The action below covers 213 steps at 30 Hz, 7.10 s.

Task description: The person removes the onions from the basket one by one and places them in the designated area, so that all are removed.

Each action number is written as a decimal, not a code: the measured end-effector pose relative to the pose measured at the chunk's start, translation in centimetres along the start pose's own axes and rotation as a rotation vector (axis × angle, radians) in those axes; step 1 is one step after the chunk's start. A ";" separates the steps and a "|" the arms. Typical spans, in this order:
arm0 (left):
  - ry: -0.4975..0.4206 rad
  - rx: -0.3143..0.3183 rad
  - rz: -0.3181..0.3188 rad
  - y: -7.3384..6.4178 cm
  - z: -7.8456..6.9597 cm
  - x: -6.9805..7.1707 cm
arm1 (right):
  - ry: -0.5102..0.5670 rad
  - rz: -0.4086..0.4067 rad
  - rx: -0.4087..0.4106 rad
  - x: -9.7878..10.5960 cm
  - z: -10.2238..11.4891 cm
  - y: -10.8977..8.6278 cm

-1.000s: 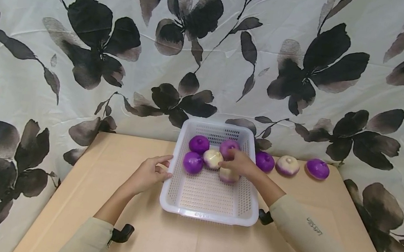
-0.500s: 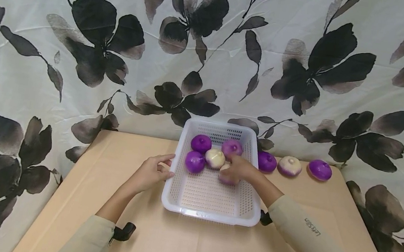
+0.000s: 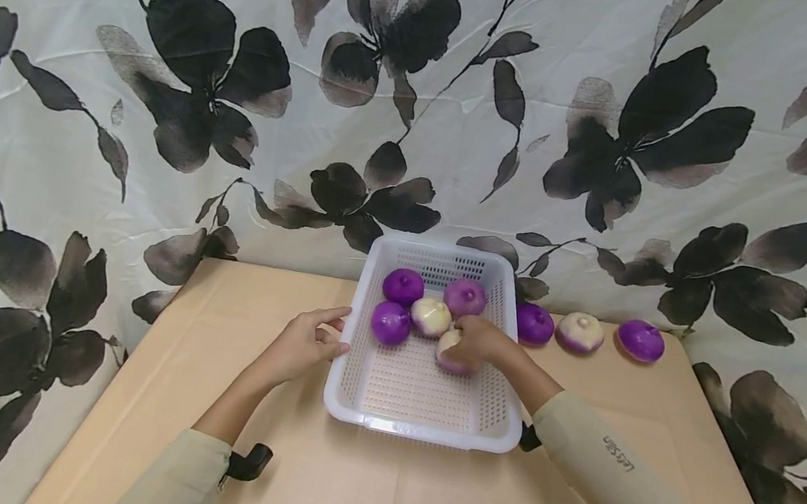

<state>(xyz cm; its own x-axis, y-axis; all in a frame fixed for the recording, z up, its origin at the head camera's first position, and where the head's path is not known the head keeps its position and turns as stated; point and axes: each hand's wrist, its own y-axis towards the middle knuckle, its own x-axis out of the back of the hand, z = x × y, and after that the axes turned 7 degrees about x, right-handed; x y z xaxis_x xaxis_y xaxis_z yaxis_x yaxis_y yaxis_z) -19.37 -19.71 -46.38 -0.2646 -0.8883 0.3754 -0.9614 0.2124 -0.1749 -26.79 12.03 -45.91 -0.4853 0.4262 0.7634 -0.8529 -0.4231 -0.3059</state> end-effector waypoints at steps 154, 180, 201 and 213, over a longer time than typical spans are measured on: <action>0.001 -0.009 0.016 -0.1 -0.6 -0.2 | 0.218 -0.211 0.387 9.4 -3.5 -6.3; -0.014 -0.024 0.013 -0.6 -0.1 -0.1 | 0.134 0.090 0.480 4.5 5.4 2.6; -0.013 -0.024 0.026 -0.1 -0.1 0.0 | -0.166 0.002 0.349 -1.0 6.7 4.7; 0.004 -0.011 0.019 0.1 -0.3 0.0 | -0.255 -0.017 0.343 -2.3 6.5 5.1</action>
<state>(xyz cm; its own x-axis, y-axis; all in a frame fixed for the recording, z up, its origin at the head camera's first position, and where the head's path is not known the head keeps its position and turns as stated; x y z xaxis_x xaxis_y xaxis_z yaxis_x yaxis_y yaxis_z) -19.43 -19.56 -46.14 -0.2826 -0.8824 0.3761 -0.9571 0.2332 -0.1720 -28.79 3.69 -45.52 -0.3720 0.2418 0.8962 -0.7260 -0.6774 -0.1186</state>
